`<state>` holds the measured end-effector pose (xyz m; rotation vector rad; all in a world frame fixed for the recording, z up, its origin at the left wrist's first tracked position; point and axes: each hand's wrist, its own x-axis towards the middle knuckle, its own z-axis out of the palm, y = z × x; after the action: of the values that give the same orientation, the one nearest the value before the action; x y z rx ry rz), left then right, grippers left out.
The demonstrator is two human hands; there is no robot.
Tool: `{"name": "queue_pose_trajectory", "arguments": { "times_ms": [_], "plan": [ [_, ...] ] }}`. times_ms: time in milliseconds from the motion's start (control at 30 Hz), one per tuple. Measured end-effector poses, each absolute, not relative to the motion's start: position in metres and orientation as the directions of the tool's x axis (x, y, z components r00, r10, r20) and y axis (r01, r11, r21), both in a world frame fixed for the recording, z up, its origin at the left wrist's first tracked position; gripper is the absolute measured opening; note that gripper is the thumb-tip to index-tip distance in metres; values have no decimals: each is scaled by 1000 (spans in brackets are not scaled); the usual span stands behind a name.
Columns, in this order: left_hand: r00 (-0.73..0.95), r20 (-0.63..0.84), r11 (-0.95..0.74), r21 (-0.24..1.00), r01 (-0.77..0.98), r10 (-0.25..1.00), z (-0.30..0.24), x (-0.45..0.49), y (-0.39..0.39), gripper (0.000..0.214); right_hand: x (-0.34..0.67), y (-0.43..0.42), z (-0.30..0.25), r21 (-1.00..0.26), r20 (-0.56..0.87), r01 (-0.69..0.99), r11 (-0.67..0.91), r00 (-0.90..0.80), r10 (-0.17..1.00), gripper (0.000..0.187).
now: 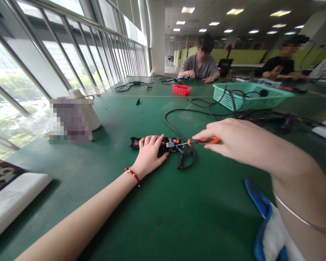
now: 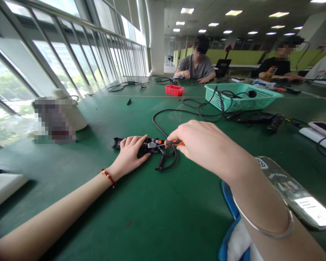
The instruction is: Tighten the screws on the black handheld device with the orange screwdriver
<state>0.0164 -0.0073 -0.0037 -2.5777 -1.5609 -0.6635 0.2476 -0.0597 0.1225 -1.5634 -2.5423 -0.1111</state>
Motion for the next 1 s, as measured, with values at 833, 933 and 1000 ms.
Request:
{"name": "queue_pose_trajectory", "arguments": {
  "times_ms": [833, 933, 1000],
  "plan": [
    [336, 374, -452, 284, 846, 864, -3, 16, -5, 43, 232, -59, 128, -66, -39, 921, 384, -387, 921, 39],
    [304, 358, -425, 336, 841, 883, -1, 17, -6, 42, 232, -61, 128, -76, 6, 891, 448, -449, 894, 25],
    [286, 353, -411, 356, 839, 891, 0, 19, -6, 42, 233, -61, 127, -91, 31, 852, 515, -515, 857, 24]
  ]
}}
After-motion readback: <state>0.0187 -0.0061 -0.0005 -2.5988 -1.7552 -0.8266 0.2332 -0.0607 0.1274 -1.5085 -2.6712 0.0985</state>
